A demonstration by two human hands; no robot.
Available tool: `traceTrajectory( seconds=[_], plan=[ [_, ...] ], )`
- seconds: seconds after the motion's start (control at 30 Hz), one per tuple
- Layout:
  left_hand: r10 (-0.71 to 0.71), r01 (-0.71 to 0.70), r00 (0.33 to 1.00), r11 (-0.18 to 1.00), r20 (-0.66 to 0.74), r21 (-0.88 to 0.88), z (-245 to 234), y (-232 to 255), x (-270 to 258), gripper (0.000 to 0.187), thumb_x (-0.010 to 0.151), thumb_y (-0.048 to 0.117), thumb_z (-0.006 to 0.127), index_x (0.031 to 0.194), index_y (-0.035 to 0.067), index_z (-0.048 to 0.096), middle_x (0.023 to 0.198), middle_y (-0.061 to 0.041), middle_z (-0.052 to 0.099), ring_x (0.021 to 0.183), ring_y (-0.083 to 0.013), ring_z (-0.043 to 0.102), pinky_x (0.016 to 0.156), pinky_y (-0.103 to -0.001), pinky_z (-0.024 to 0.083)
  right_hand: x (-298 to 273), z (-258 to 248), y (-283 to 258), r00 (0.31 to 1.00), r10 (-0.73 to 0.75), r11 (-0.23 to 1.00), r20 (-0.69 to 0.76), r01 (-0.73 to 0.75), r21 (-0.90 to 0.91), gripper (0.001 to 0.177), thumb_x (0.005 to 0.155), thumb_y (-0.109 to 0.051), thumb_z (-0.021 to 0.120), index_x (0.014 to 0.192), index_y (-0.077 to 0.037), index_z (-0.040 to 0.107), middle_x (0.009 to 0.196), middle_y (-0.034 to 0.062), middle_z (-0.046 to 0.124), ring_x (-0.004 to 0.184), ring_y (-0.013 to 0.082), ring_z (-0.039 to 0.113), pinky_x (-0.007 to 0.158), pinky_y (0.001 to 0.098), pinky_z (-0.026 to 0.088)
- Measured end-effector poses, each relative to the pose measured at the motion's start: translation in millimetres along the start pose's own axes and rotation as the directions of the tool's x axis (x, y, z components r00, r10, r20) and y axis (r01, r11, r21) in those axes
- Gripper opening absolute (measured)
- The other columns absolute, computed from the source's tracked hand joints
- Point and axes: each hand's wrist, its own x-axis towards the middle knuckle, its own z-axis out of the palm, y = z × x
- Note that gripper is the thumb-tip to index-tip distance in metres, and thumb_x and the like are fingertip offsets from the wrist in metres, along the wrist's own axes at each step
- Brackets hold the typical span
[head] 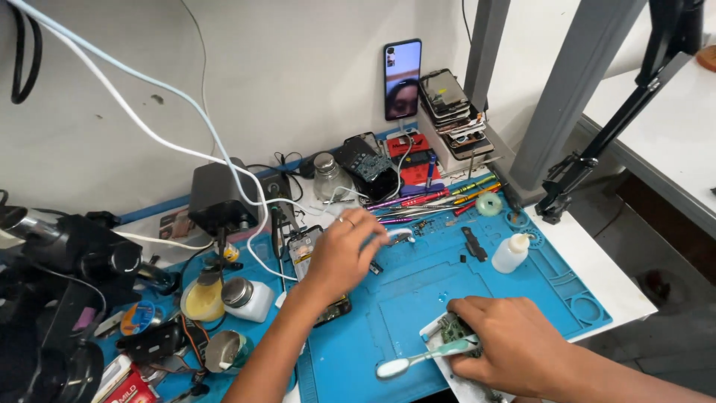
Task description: Cleaning a mobile phone circuit board with a toothbrush and cleaning solution on a repair bench.
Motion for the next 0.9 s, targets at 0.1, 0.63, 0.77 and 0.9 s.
traceTrajectory(
  seconds=[0.1,0.63,0.77,0.9],
  plan=[
    [-0.126,0.107,0.977,0.988,-0.174,-0.112,0,-4,34,0.011,0.097,0.012,0.062,0.092,0.004,0.067,0.095,-0.007,0.062,0.085,-0.0235,0.061,0.071,-0.037,0.049,6,-5,-7,0.997,-0.03,0.999,0.067,0.028,0.029,0.076,0.085,-0.065,0.071,0.143,-0.024,0.045,0.127,0.0007,0.061,0.094,0.0351,0.065,0.073,0.0573,0.053],
    [-0.19,0.198,0.963,0.98,-0.192,0.024,66,-62,62,0.01,0.1,0.013,0.059,0.093,0.006,0.059,0.089,-0.009,0.064,0.064,-0.0249,0.059,0.051,-0.039,0.044,46,19,-25,0.983,-0.15,0.988,-0.109,0.144,-0.061,0.051,0.076,-0.054,0.069,0.107,-0.015,0.056,0.087,0.0056,0.061,0.061,0.0363,0.057,0.047,0.053,0.042],
    [-0.039,0.086,0.986,0.951,-0.161,0.296,82,-89,61,0.011,0.094,0.015,0.069,0.091,0.006,0.065,0.089,-0.01,0.063,0.084,-0.0328,0.06,0.061,-0.046,0.049,61,16,-31,0.968,-0.186,0.975,-0.168,0.161,-0.151,0.049,0.077,-0.052,0.069,0.102,-0.013,0.054,0.084,0.0085,0.059,0.056,0.0369,0.057,0.044,0.0509,0.044],
    [-0.001,0.064,0.976,0.958,-0.218,0.281,57,-53,47,0.033,0.096,0.034,0.069,0.112,0.004,0.068,0.107,-0.01,0.061,0.096,-0.0338,0.059,0.075,-0.047,0.049,86,8,-37,0.962,-0.128,0.968,-0.24,0.068,-0.243,0.05,0.081,-0.058,0.072,0.091,-0.013,0.053,0.081,0.0074,0.062,0.059,0.0349,0.062,0.047,0.0499,0.05]
  ],
)
